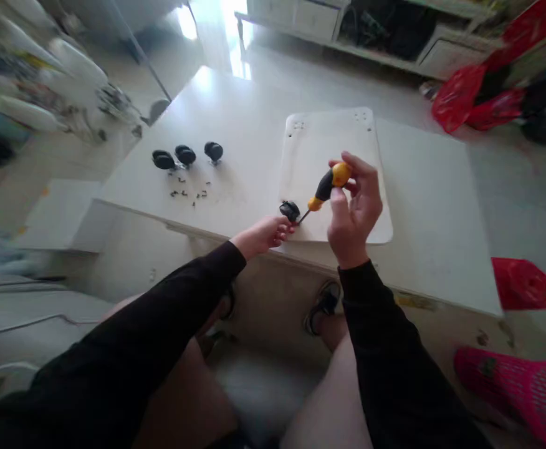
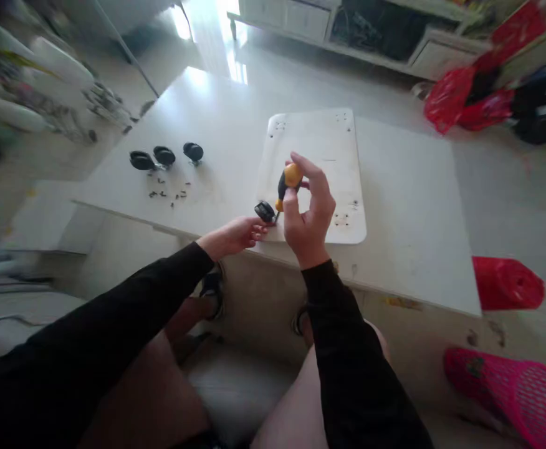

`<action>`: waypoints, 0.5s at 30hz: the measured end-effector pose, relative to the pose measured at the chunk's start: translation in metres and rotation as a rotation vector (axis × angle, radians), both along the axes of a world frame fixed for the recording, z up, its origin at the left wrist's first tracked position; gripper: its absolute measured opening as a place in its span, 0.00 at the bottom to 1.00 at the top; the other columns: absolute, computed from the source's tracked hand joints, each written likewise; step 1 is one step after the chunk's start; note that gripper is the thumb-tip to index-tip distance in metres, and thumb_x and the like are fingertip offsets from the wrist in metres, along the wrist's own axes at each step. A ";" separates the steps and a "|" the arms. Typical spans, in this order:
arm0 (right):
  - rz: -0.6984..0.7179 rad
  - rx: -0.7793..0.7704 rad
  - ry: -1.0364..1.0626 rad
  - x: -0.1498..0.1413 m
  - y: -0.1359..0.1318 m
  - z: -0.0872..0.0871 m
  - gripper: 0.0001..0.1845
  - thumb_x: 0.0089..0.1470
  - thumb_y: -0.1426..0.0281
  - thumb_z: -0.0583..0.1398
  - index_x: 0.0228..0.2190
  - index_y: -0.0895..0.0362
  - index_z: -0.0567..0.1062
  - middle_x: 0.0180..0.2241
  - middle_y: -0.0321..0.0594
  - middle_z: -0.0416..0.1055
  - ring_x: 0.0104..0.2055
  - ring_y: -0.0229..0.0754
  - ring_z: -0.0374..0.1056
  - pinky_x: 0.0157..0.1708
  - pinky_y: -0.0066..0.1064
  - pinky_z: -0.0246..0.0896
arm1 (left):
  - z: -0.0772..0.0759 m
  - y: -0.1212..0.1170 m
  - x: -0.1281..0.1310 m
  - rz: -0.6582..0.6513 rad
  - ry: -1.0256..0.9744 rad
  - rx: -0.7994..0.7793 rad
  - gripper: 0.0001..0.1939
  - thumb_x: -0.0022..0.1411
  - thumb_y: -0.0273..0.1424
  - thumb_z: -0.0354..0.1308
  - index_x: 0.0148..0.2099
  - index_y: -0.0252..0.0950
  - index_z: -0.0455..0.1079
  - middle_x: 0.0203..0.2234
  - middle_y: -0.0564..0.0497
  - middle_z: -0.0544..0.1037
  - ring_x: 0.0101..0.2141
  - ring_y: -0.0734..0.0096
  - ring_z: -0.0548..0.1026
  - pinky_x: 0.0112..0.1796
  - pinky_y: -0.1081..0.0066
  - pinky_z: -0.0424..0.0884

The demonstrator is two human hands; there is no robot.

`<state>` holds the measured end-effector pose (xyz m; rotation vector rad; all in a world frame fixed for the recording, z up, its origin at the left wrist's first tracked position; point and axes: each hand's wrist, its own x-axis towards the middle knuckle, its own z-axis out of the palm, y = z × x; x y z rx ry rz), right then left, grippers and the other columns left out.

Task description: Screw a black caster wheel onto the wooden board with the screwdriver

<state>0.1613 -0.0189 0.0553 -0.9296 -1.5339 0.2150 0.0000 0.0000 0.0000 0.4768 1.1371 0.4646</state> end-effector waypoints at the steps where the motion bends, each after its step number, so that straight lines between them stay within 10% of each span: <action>1: -0.043 0.001 -0.021 0.001 0.000 -0.001 0.18 0.65 0.66 0.55 0.56 0.48 0.71 0.51 0.41 0.75 0.55 0.46 0.75 0.49 0.43 0.75 | 0.001 -0.001 0.000 0.001 0.000 -0.002 0.10 0.70 0.23 0.52 0.41 0.27 0.74 0.22 0.55 0.69 0.15 0.85 0.58 0.16 0.81 0.50; 15: -0.149 -0.030 -0.089 0.006 0.003 -0.005 0.22 0.61 0.59 0.64 0.56 0.44 0.73 0.51 0.41 0.70 0.51 0.45 0.72 0.45 0.42 0.76 | 0.000 -0.001 0.005 0.031 0.027 0.002 0.07 0.68 0.22 0.55 0.40 0.29 0.75 0.23 0.53 0.71 0.16 0.84 0.59 0.17 0.81 0.52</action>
